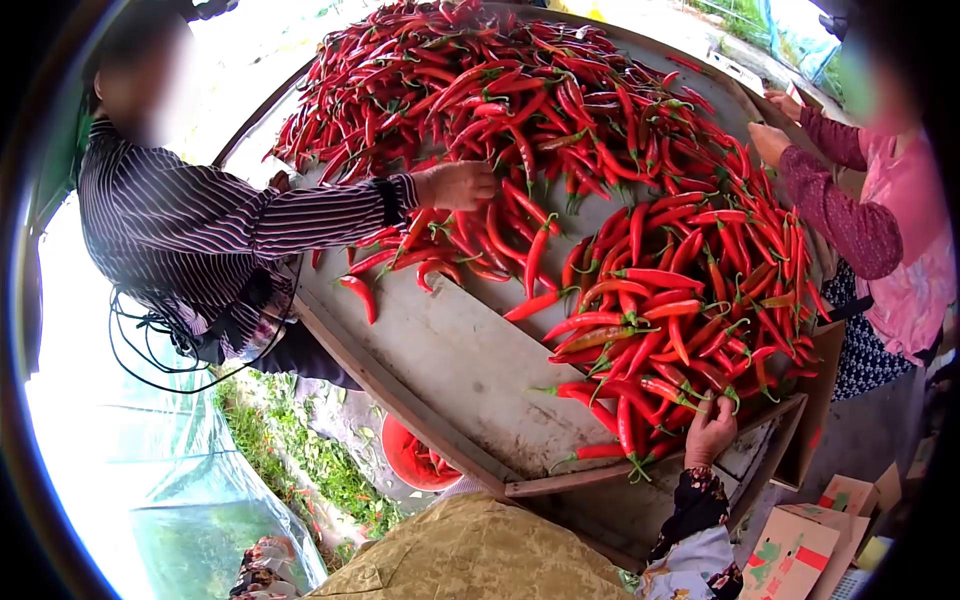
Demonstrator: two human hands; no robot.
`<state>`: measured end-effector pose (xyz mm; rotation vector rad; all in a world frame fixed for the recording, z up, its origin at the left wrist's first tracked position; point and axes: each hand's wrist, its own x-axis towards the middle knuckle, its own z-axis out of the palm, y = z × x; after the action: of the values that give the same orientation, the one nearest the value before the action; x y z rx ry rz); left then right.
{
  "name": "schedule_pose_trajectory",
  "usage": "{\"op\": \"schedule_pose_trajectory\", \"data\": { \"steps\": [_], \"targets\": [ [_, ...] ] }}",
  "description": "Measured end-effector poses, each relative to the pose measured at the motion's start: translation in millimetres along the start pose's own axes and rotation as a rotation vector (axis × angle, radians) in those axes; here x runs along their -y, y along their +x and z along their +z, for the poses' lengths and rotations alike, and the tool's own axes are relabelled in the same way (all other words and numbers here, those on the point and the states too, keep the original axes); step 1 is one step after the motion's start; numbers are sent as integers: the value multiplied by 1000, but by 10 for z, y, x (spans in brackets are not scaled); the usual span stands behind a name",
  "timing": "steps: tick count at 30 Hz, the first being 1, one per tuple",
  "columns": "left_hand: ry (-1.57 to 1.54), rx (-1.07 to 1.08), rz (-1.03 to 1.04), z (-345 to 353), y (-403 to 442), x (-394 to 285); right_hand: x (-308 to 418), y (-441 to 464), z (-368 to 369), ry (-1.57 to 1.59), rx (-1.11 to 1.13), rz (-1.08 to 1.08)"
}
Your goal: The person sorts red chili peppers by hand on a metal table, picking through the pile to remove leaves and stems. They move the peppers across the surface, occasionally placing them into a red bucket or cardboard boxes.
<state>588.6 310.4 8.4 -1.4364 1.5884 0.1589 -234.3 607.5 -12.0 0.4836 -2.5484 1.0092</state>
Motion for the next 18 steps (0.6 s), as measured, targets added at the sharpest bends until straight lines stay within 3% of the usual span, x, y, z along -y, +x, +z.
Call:
{"op": "schedule_pose_trajectory", "data": {
  "steps": [2, 5, 7, 9, 10, 11, 14, 18],
  "targets": [
    [33, -44, 187, -162, 195, -368, -33, -11, 28, -6, -14, -20],
    [144, -132, 584, -1206, 138, -1494, -29, -17, 32, -31, -35, -37],
    [-134, -81, 787, -2328, -524, -2199, 9, -13, 28, -48, -70, -56],
    [-405, -296, 1153, -2808, -727, -2650, 17, -17, 28, -42, -68, -38],
    [-574, -262, 1207, -3235, -1126, -2879, 28, -23, 27, -56, -68, -26],
    [-533, -214, 1216, -3456, -1175, -3044, 46, -19, 25, -42, -85, -42],
    [-445, -652, 1319, -3898, -1180, -3584, 68, -20, 15, -51, -93, -57],
    [-465, -844, 1383, -4480, -819, -4286, 86, -8, -2, -40, -80, -57]
  ]
}}
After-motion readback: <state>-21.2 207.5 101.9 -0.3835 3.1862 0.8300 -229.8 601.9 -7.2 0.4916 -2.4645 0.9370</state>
